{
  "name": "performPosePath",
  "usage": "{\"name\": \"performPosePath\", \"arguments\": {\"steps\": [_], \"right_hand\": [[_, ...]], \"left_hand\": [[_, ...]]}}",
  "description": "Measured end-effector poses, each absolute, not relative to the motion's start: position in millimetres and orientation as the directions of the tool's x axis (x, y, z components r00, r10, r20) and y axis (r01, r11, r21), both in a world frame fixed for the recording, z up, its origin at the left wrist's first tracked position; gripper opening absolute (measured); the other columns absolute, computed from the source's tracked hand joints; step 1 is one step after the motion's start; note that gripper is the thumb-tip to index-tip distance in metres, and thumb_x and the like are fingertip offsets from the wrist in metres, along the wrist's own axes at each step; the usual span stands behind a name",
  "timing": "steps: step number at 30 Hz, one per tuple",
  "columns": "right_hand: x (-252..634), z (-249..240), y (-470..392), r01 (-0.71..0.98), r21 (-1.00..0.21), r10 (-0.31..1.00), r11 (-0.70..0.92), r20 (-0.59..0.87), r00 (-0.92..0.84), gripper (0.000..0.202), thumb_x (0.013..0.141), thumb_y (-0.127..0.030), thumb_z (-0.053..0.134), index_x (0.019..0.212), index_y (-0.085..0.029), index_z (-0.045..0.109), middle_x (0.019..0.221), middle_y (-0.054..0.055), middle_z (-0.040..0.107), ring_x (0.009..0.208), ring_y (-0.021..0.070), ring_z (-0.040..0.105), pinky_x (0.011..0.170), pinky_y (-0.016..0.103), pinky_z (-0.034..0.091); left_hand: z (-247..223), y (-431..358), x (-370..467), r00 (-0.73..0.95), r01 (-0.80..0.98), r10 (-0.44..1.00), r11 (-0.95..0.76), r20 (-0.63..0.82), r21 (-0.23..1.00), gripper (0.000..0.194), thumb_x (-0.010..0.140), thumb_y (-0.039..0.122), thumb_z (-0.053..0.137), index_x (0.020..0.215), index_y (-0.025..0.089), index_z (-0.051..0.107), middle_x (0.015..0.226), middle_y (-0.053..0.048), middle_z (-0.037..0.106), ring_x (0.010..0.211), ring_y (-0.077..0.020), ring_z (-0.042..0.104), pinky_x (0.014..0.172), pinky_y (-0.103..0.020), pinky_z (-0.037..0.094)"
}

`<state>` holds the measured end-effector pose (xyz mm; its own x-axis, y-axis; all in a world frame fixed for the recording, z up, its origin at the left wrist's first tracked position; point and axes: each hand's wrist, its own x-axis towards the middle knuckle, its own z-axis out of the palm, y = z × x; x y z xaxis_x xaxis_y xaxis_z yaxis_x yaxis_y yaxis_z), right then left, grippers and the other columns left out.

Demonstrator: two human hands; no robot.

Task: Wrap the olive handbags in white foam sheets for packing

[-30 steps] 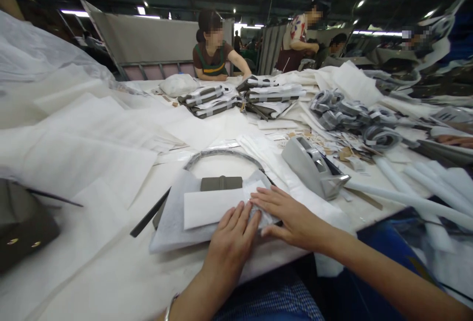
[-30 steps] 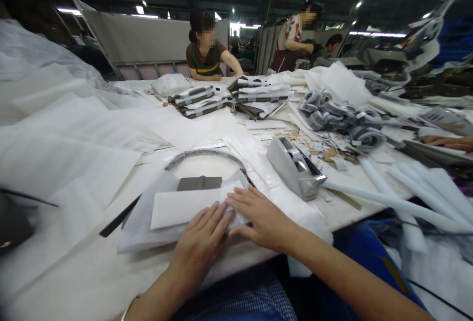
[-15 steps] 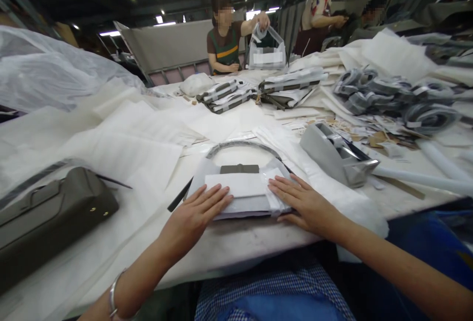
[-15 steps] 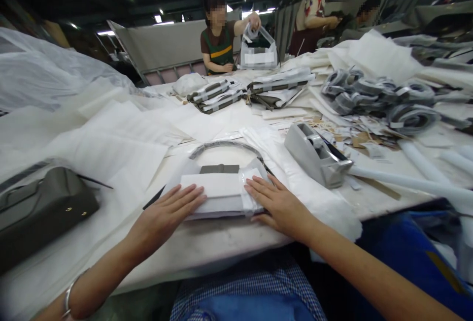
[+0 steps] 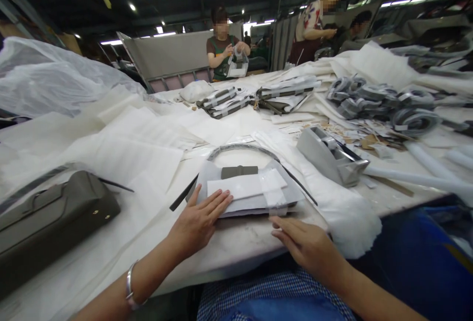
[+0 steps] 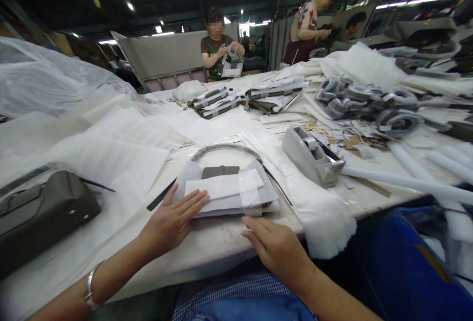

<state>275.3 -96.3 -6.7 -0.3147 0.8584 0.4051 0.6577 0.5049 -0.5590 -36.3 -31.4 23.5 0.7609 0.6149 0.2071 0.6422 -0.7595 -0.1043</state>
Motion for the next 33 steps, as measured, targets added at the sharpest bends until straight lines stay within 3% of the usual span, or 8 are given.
{"name": "performPosePath", "arguments": {"steps": [3, 6, 12, 17, 22, 26, 29, 33], "right_hand": [[263, -6, -99, 0.519, -0.841, 0.980, 0.156, 0.068, -0.185, 0.035, 0.095, -0.040, 0.054, 0.121, -0.020, 0.066, 0.101, 0.011, 0.077, 0.086, 0.0268, 0.075, 0.083, 0.043, 0.061], [256, -1, -97, 0.269, -0.956, 0.954, -0.119, -0.185, -0.236, 0.034, 0.089, -0.045, 0.061, 0.114, -0.021, 0.064, 0.092, 0.008, 0.077, 0.087, 0.0263, 0.074, 0.081, 0.041, 0.060], [230, 0, -106, -0.225, -0.950, 0.971, -0.217, -0.186, -0.153, 0.038, 0.076, -0.046, 0.077, 0.102, -0.024, 0.058, 0.119, 0.010, 0.068, 0.126, 0.0289, 0.058, 0.109, 0.049, 0.043], [205, 9, -92, -0.341, -0.940, 0.996, -0.029, 0.002, -0.089, 0.037, 0.072, -0.043, 0.081, 0.093, -0.025, 0.056, 0.136, 0.010, 0.058, 0.136, 0.0271, 0.049, 0.118, 0.048, 0.033], [223, 24, -60, 0.051, -0.949, 0.933, 0.312, 0.296, -0.206, 0.039, 0.082, -0.032, 0.071, 0.120, -0.026, 0.063, 0.146, 0.010, 0.051, 0.132, 0.0247, 0.053, 0.113, 0.045, 0.043], [297, 21, -34, 0.591, -0.600, 0.834, 0.540, 0.475, -0.280, 0.030, 0.093, -0.021, 0.057, 0.121, -0.024, 0.066, 0.127, 0.009, 0.068, 0.123, 0.0242, 0.060, 0.111, 0.048, 0.046], [362, 14, -21, 0.847, -0.270, 0.820, 0.457, 0.498, -0.283, 0.029, 0.094, -0.018, 0.054, 0.119, -0.018, 0.068, 0.127, 0.014, 0.067, 0.129, 0.0300, 0.055, 0.109, 0.054, 0.045], [405, 4, -16, 0.939, -0.151, 0.910, 0.308, 0.334, -0.245, 0.037, 0.091, -0.024, 0.062, 0.126, -0.013, 0.065, 0.131, 0.018, 0.065, 0.129, 0.0324, 0.056, 0.107, 0.051, 0.047]], "left_hand": [[26, -24, -42, 0.802, 0.596, 0.578, -0.789, 0.150, -0.148, 0.078, 0.084, 0.006, 0.048, 0.155, 0.023, 0.021, 0.157, -0.004, 0.036, 0.144, -0.0192, 0.035, 0.123, -0.046, 0.015], [29, -20, -44, 0.822, 0.570, 0.556, -0.803, 0.125, -0.172, 0.082, 0.081, 0.005, 0.049, 0.156, 0.021, 0.020, 0.158, -0.006, 0.035, 0.144, -0.0209, 0.036, 0.119, -0.044, 0.027], [28, -24, -40, 0.795, 0.604, 0.579, -0.784, 0.183, -0.145, 0.076, 0.086, 0.016, 0.053, 0.155, 0.019, 0.022, 0.158, -0.007, 0.036, 0.143, -0.0233, 0.038, 0.115, -0.042, 0.033], [15, -22, -38, 0.687, 0.707, 0.594, -0.679, 0.418, -0.198, 0.070, 0.092, 0.026, 0.056, 0.155, 0.019, 0.026, 0.151, -0.010, 0.046, 0.134, -0.0260, 0.050, 0.108, -0.040, 0.041], [-2, -17, -33, 0.510, 0.829, 0.603, -0.536, 0.614, -0.162, 0.070, 0.095, 0.020, 0.054, 0.156, 0.021, 0.021, 0.145, -0.010, 0.053, 0.124, -0.0258, 0.059, 0.104, -0.039, 0.046], [-10, -13, -35, 0.464, 0.848, 0.605, -0.516, 0.648, -0.125, 0.065, 0.097, 0.016, 0.048, 0.156, 0.024, 0.021, 0.141, -0.007, 0.057, 0.120, -0.0244, 0.062, 0.101, -0.037, 0.050], [-13, -11, -36, 0.474, 0.844, 0.604, -0.519, 0.641, -0.135, 0.061, 0.099, 0.019, 0.046, 0.156, 0.025, 0.024, 0.144, -0.006, 0.054, 0.119, -0.0255, 0.063, 0.099, -0.039, 0.052], [-12, -10, -35, 0.486, 0.841, 0.613, -0.522, 0.623, -0.142, 0.059, 0.100, 0.022, 0.044, 0.156, 0.024, 0.024, 0.146, -0.006, 0.052, 0.120, -0.0263, 0.062, 0.098, -0.041, 0.053]]}}
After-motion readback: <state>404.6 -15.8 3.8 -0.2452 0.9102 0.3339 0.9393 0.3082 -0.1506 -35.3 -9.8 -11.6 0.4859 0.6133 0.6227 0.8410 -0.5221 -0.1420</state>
